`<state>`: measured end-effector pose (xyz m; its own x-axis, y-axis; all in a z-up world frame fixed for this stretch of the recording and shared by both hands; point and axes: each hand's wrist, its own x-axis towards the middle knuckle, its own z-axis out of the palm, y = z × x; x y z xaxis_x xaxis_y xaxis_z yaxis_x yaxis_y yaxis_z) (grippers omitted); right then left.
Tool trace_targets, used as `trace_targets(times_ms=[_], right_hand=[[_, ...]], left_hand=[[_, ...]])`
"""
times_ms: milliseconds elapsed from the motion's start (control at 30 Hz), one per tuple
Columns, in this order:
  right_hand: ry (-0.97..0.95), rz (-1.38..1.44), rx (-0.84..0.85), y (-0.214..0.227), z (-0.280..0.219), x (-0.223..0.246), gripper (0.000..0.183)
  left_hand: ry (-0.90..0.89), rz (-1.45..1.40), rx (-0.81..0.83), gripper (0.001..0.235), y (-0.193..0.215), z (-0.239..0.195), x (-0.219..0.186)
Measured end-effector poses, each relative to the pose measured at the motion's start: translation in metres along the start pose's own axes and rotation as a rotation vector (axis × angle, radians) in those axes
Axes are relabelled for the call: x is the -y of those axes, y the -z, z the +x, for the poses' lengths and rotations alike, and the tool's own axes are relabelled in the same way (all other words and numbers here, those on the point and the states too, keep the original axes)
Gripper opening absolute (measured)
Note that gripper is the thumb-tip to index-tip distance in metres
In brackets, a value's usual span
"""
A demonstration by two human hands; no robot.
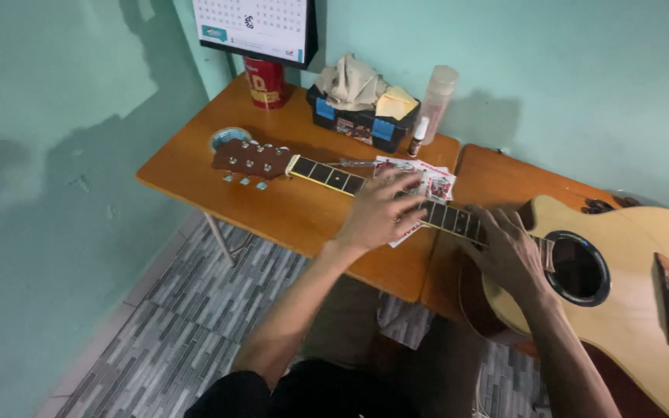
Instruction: The person replaces the strings on an acoustic guitar. They thread new strings through the bridge, pull them taut, and wind them onto the tuning pegs at the headstock.
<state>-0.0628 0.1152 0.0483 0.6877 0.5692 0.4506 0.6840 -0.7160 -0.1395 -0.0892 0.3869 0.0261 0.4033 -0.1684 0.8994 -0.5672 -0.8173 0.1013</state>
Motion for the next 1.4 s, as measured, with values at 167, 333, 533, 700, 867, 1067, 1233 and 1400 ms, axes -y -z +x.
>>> trace_targets(times_ms=[167, 333, 533, 700, 867, 1067, 1233, 1400], right_hand=[[0.078, -0.050, 0.053, -0.016, 0.011, -0.003, 0.057], [0.020, -0.057, 0.071, -0.006, 0.016, 0.011, 0.046], [-0.039, -0.119, 0.130, -0.027, 0.023, -0.016, 0.047], [0.021, -0.061, 0.082, -0.031, 0.019, -0.019, 0.046], [-0.094, 0.147, 0.015, 0.013, 0.034, 0.034, 0.037], [0.138, -0.087, 0.031, -0.030, 0.010, -0.027, 0.053], [0.121, -0.125, 0.021, -0.025, -0.010, -0.043, 0.052], [0.076, -0.096, 0.050, -0.006, -0.024, -0.055, 0.052]], left_hand=[[0.156, 0.114, -0.081, 0.029, 0.124, -0.005, 0.063], [0.599, 0.234, -0.073, 0.060, 0.210, -0.061, 0.163], [0.935, 0.143, 0.613, 0.123, 0.220, -0.097, 0.265], [0.846, -0.141, 0.456, 0.102, 0.192, -0.079, 0.259], [0.823, 0.003, 0.538, 0.098, 0.178, -0.112, 0.279], [0.711, -0.144, 0.502, 0.090, 0.175, -0.097, 0.252], [0.397, -0.020, 0.443, 0.094, 0.156, -0.109, 0.255], [0.295, 0.261, 0.490, 0.098, 0.145, -0.122, 0.240]])
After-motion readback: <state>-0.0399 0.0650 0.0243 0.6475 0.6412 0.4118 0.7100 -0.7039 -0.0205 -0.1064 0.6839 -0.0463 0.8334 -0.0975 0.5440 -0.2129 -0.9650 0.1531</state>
